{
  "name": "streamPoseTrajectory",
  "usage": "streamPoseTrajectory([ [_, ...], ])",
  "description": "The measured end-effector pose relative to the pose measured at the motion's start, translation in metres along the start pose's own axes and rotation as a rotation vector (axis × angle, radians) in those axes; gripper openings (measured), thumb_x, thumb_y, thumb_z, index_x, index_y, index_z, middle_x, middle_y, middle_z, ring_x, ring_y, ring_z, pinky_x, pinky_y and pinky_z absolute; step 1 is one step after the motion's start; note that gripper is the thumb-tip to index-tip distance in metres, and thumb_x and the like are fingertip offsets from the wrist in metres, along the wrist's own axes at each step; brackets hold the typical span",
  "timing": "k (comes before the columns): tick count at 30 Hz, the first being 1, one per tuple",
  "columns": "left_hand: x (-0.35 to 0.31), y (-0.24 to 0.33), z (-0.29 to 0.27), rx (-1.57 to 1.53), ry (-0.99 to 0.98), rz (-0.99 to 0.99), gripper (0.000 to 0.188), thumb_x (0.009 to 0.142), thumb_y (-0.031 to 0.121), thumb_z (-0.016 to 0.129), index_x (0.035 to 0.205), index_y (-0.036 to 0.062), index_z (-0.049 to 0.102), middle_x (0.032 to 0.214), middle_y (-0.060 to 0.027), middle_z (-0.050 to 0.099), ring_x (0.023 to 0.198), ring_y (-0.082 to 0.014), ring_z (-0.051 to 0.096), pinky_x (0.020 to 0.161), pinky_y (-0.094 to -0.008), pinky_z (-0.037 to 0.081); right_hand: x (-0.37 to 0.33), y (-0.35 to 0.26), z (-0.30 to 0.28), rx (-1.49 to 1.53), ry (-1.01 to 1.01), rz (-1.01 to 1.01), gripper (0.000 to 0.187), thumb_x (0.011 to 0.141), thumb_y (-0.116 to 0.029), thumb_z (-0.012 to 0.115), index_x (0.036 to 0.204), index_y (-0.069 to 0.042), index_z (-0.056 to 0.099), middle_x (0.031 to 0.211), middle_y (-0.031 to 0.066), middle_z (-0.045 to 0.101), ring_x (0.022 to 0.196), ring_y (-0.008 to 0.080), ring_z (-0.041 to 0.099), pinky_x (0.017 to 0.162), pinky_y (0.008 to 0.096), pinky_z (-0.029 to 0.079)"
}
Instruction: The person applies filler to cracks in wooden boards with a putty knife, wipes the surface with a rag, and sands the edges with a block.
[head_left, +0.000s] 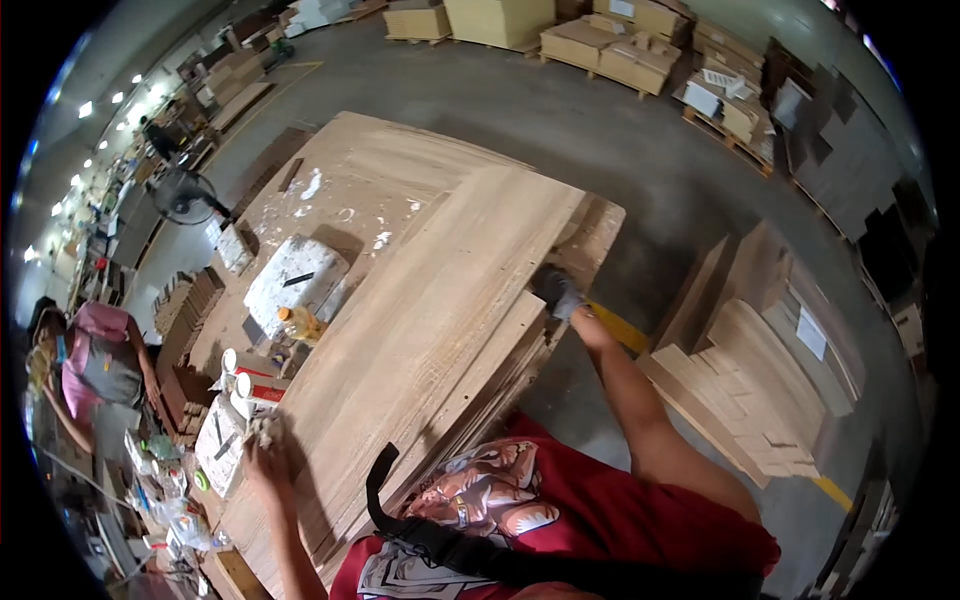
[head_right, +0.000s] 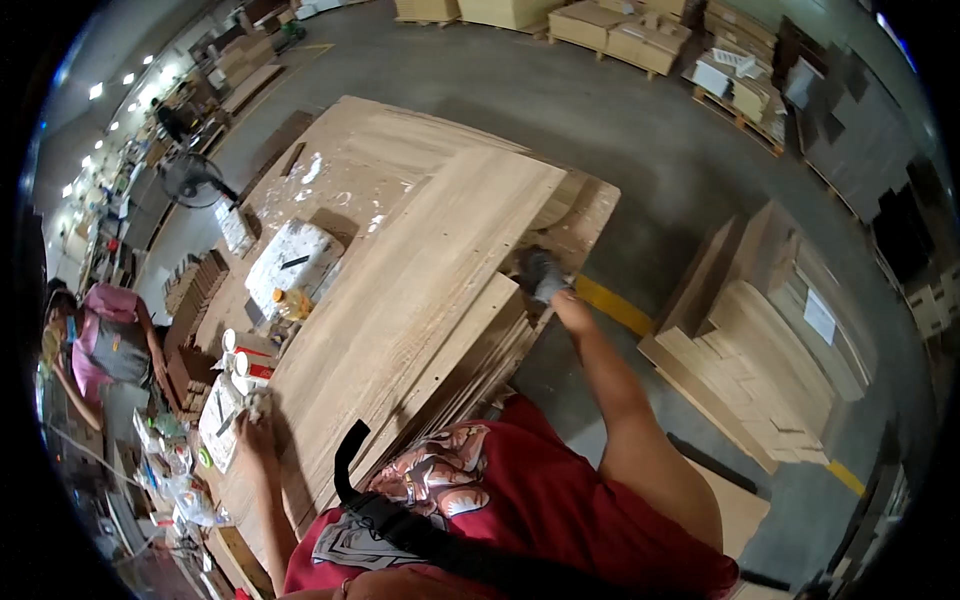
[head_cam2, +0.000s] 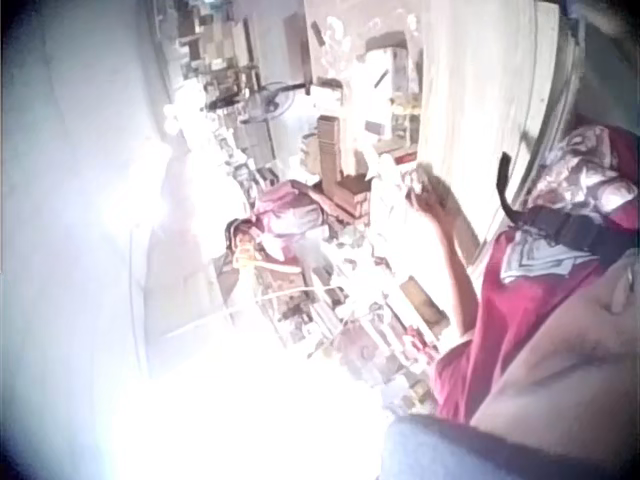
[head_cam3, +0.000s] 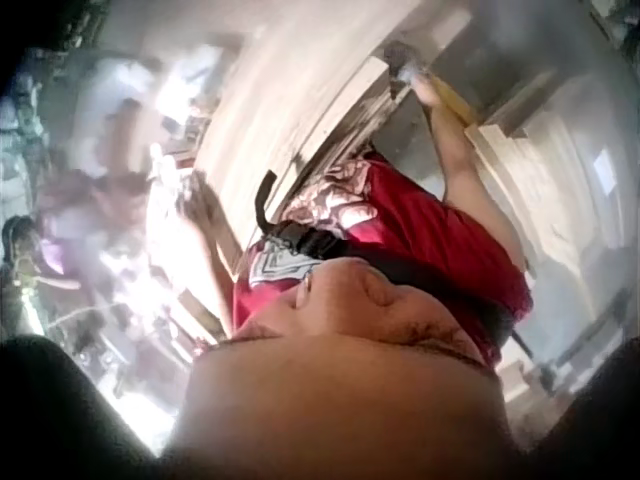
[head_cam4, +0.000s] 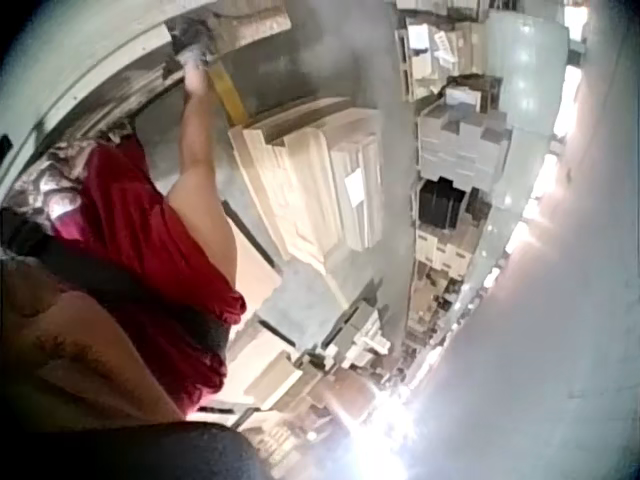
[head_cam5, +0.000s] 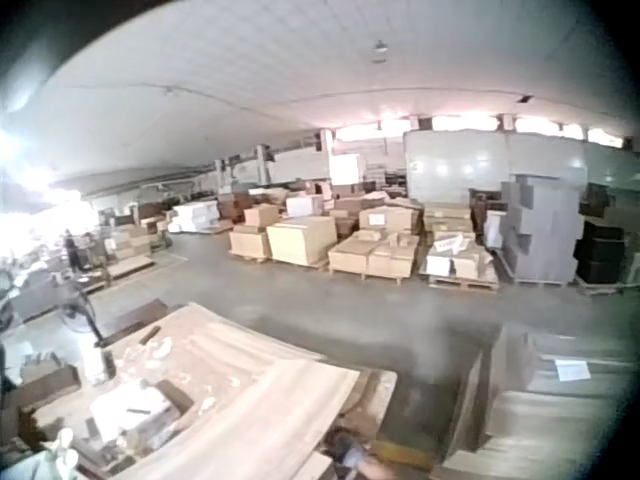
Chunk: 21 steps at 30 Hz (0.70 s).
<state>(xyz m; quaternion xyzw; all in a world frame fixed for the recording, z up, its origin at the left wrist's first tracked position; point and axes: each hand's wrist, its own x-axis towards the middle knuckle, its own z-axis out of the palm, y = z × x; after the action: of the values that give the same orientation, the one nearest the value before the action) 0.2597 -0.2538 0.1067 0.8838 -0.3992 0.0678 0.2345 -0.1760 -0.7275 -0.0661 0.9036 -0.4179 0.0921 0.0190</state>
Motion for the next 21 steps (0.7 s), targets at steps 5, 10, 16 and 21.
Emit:
streamPoseTrajectory([
  [5, -0.033, 0.093, 0.017, -0.267, -0.114, 0.118, 0.041, 0.095, 0.019, 0.051, 0.133, 0.0039, 0.053, 0.139, -0.0237, 0.044, 0.128, -0.0403, 0.042, 0.109, -0.0437, 0.032, -0.001, 0.009, -0.128, 0.962, 1.239, 0.462, 0.029, 0.092, -0.014, 0.061, 0.118, 0.000, 0.059, 0.117, 0.0090, 0.062, 0.109, 0.0203, 0.057, 0.100, 0.0353, 0.044],
  [10, -0.017, 0.172, 0.020, -0.562, -0.227, 0.260, 0.055, 0.092, 0.005, 0.048, 0.146, 0.0067, 0.037, 0.142, -0.0263, 0.033, 0.132, -0.0415, 0.037, 0.111, -0.0452, 0.030, -0.005, -0.169, -0.268, 1.090, 0.430, -0.221, 0.050, 0.092, -0.020, 0.063, 0.137, -0.002, 0.047, 0.134, 0.0124, 0.052, 0.125, 0.0224, 0.047, 0.109, 0.0356, 0.036],
  [16, -0.033, 0.147, 0.004, -0.965, -0.084, 0.032, 0.071, 0.093, -0.007, 0.050, 0.153, 0.0181, 0.022, 0.137, -0.0150, 0.033, 0.133, -0.0277, 0.040, 0.105, -0.0340, 0.041, -0.011, -0.323, -0.187, 0.570, -0.048, -0.750, 0.072, 0.092, -0.053, 0.053, 0.144, -0.005, 0.039, 0.150, 0.0205, 0.034, 0.140, 0.0385, 0.029, 0.117, 0.0485, 0.020],
  [21, -0.108, 0.049, -0.074, -0.532, 0.260, -0.087, 0.036, 0.092, 0.009, 0.062, 0.128, 0.0059, 0.059, 0.122, -0.0160, 0.054, 0.121, -0.0301, 0.047, 0.102, -0.0415, 0.039, 0.011, -0.334, -0.151, 0.274, -0.105, -0.756, 0.063, 0.091, -0.042, 0.057, 0.139, -0.004, 0.045, 0.145, 0.0207, 0.041, 0.137, 0.0357, 0.035, 0.117, 0.0425, 0.023],
])
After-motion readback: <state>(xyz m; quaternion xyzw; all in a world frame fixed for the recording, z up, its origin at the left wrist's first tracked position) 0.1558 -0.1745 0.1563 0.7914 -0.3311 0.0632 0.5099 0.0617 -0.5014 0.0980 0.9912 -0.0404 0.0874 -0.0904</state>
